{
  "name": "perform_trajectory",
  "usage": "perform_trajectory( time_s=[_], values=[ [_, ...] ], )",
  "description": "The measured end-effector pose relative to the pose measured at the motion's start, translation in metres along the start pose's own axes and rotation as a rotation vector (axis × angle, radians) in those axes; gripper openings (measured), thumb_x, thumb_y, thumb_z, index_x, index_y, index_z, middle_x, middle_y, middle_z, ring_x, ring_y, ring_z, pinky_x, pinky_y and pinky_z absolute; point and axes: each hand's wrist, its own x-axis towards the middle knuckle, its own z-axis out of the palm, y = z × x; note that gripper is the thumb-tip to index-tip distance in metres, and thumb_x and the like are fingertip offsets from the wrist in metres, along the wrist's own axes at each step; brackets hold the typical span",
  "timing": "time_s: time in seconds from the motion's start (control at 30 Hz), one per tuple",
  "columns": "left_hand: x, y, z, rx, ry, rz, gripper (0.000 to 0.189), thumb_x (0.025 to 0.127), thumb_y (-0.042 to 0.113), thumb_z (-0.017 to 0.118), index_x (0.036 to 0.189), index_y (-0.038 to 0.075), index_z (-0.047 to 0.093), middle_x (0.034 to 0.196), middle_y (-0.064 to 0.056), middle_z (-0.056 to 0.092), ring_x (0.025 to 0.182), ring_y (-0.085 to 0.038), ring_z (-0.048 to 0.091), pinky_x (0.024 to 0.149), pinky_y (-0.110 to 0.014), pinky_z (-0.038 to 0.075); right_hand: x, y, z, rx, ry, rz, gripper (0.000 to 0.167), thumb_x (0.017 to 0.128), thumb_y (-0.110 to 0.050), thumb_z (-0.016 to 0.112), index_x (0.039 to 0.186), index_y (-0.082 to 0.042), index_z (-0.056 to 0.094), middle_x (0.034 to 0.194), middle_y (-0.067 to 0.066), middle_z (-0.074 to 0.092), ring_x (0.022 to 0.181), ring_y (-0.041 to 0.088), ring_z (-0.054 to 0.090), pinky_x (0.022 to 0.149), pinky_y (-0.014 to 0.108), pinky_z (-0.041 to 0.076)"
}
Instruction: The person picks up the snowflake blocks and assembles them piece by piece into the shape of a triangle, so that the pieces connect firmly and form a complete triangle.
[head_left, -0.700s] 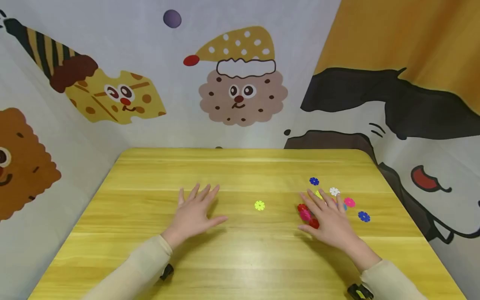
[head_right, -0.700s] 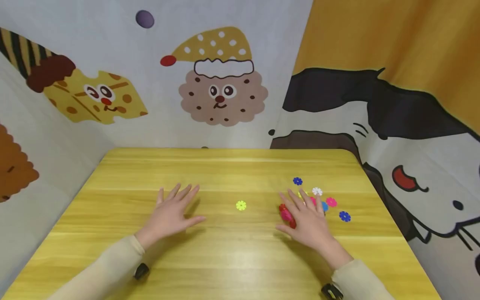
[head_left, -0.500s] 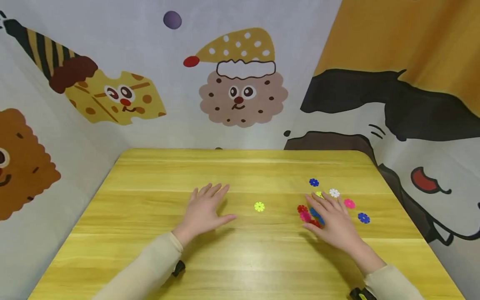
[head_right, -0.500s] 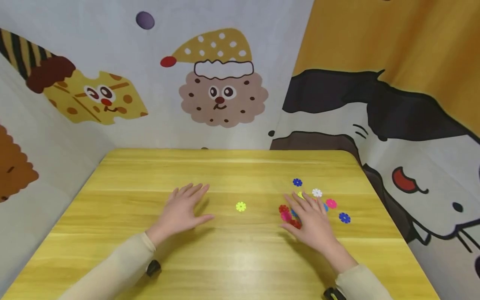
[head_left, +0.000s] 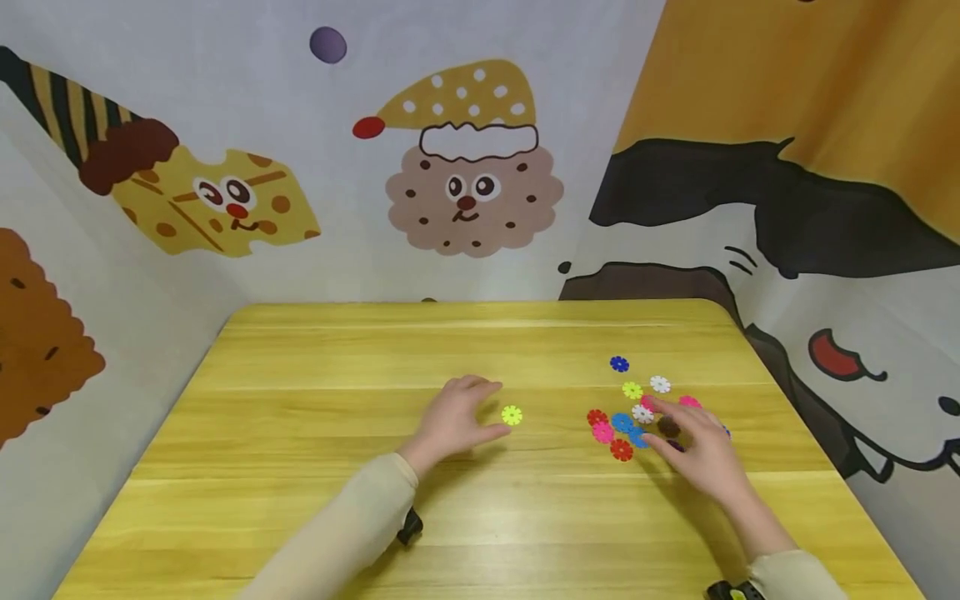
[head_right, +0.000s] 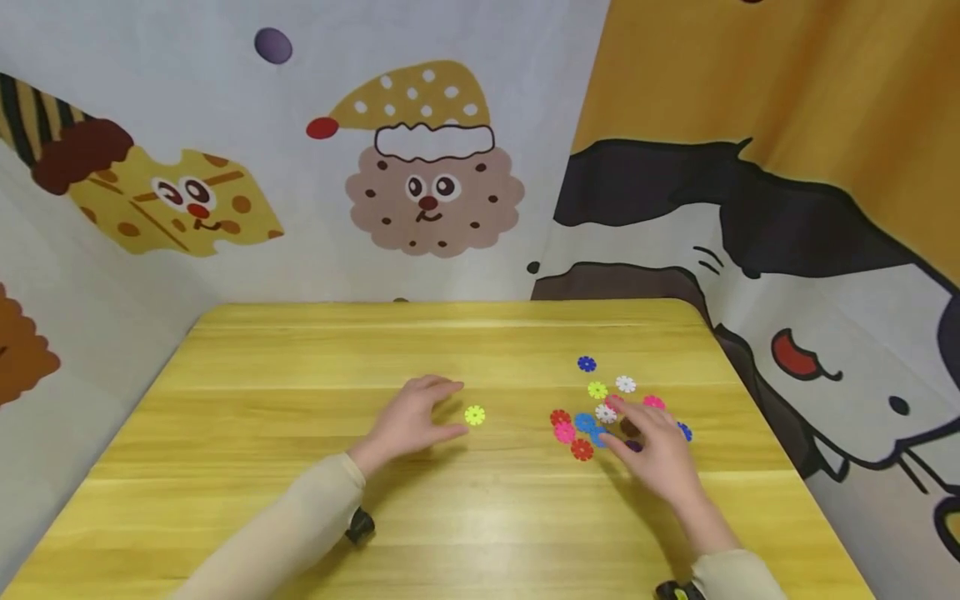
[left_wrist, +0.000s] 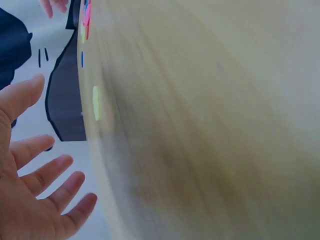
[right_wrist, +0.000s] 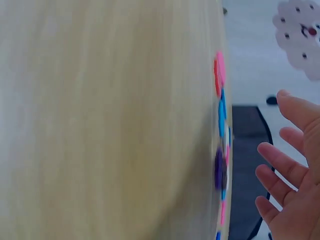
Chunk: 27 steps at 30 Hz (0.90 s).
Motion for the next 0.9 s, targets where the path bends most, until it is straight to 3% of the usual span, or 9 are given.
perform_trajectory(
  time_s=[0.23,0.47,0.73,0.9],
  values=[
    [0.015,-0.001,0.015,-0.155,-0.070,-0.003,0.056,0.085,0.029,0.080,0.132,0.003,0.062,0.126,-0.012,0.065,0.116,-0.031,0.057,0.103,-0.048,0.041,-0.010,0.021,-0.019,0.005,-0.029,0.174,0.052,0.083,-0.012,0.081,0.130,0.001,0.061,0.123,0.027,0.062,0.114,0.050,0.049,0.091,0.067,0.034],
    [0.022,-0.001,0.026,-0.285,-0.117,-0.084,0.052,0.083,0.023,0.082,0.129,0.005,0.066,0.123,-0.011,0.063,0.114,-0.030,0.055,0.097,-0.045,0.046,-0.019,0.043,-0.039,-0.034,-0.057,0.260,0.051,0.090,-0.017,0.075,0.132,0.006,0.057,0.126,0.034,0.056,0.115,0.056,0.045,0.093,0.072,0.030],
    [0.020,-0.011,0.027,-0.262,-0.169,-0.050,0.052,0.082,0.015,0.082,0.130,0.006,0.064,0.130,-0.013,0.057,0.122,-0.034,0.048,0.104,-0.053,0.038,-0.030,0.073,-0.048,-0.035,-0.151,0.436,0.060,0.095,-0.031,0.069,0.137,0.007,0.051,0.130,0.036,0.049,0.117,0.055,0.043,0.091,0.069,0.036],
    [0.023,-0.014,0.027,-0.289,-0.188,-0.058,0.050,0.081,0.012,0.083,0.128,0.008,0.065,0.129,-0.010,0.058,0.122,-0.032,0.049,0.105,-0.052,0.038,-0.035,0.085,-0.050,0.008,-0.209,0.495,0.063,0.096,-0.034,0.066,0.138,0.009,0.048,0.134,0.037,0.044,0.120,0.055,0.038,0.094,0.070,0.033]
  ],
)
